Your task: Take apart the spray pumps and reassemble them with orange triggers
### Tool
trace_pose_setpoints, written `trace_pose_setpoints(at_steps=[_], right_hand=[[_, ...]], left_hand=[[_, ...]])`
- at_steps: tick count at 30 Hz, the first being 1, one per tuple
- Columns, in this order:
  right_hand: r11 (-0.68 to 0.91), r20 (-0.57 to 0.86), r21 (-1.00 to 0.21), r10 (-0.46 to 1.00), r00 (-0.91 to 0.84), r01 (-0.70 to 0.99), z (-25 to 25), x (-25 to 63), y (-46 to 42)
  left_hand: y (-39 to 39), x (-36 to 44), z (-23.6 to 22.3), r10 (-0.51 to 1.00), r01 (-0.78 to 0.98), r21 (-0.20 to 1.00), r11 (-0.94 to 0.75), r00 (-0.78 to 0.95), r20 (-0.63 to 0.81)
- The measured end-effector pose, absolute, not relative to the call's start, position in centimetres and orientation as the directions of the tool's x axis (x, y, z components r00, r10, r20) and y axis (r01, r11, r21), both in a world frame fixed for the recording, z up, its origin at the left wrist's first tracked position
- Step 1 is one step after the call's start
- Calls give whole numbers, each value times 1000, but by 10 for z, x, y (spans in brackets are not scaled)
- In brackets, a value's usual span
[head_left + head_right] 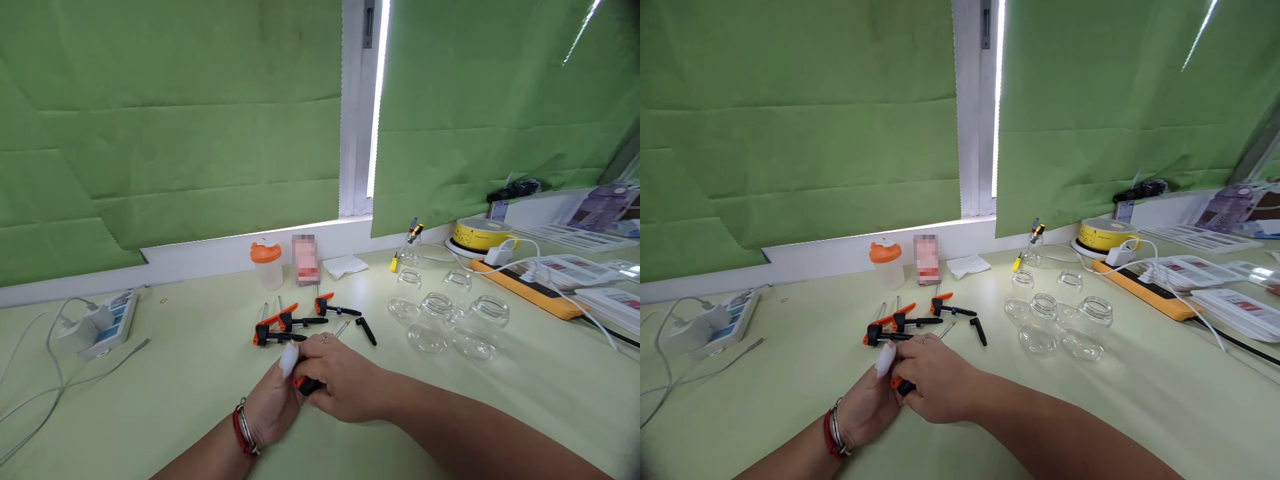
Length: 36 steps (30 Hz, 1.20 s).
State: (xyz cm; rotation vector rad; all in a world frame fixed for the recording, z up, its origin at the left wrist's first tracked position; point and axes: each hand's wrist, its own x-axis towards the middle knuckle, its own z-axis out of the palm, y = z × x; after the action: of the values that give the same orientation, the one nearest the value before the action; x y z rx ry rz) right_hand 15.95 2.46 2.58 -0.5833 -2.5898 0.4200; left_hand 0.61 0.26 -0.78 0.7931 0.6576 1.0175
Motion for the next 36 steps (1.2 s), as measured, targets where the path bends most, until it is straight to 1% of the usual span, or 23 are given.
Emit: trace_pose_setpoints(at_steps=[2,4,7,10,12,15,18,20,23,24,25,26,27,28,29,31,33,36], right_hand=[[900,312,-316,396,-863,299,30,164,25],[921,292,-281,348,-891,268,33,168,26],[924,282,-295,329,-901,245,35,172,27],[908,269,-327,356,-895,263,35,173,28],[906,259,-321,365,-894,277,35,173,27],[913,246,-295,359,-901,283,33,171,26],[916,253,-281,359,-898,287,29,170,25],[917,274,-277,361,-891,286,27,170,27],[903,352,-323,392,-850,282,28,175,37],[880,386,-360,442,-810,309,29,179,42],[840,413,-404,521,-747,363,31,183,49],[773,435,-449,627,-646,448,32,188,56],[664,418,-485,748,-516,569,33,194,63],[525,370,-490,848,-379,696,33,200,70],[385,297,-458,916,-271,802,32,206,77],[174,139,-348,981,-133,921,29,217,89],[77,-6,-262,997,-82,962,24,225,97],[46,-134,-218,988,-77,975,17,231,104]], left_hand=[[2,4,-5,901,-390,887,249,429,-64],[1,2,-1,890,-304,934,185,455,-28],[2,1,4,876,-204,971,122,482,-8],[3,3,7,843,-149,987,65,537,25],[3,6,9,822,-124,989,81,570,4],[2,12,13,827,-98,982,164,557,-82],[1,16,16,848,-146,973,177,525,-75],[1,16,15,860,-148,975,169,506,-72],[4,11,9,884,-45,984,172,447,-134],[5,9,6,892,-15,983,182,424,-159],[7,7,4,897,6,981,194,403,-180],[8,5,2,902,17,979,205,386,-195],[8,4,0,906,24,977,211,370,-205],[9,3,-1,912,28,977,210,355,-207],[9,2,-1,920,33,979,202,337,-201],[10,1,-1,938,39,983,177,295,-181],[10,0,0,953,41,986,160,253,-165],[11,-1,1,962,14,989,149,230,-149]])
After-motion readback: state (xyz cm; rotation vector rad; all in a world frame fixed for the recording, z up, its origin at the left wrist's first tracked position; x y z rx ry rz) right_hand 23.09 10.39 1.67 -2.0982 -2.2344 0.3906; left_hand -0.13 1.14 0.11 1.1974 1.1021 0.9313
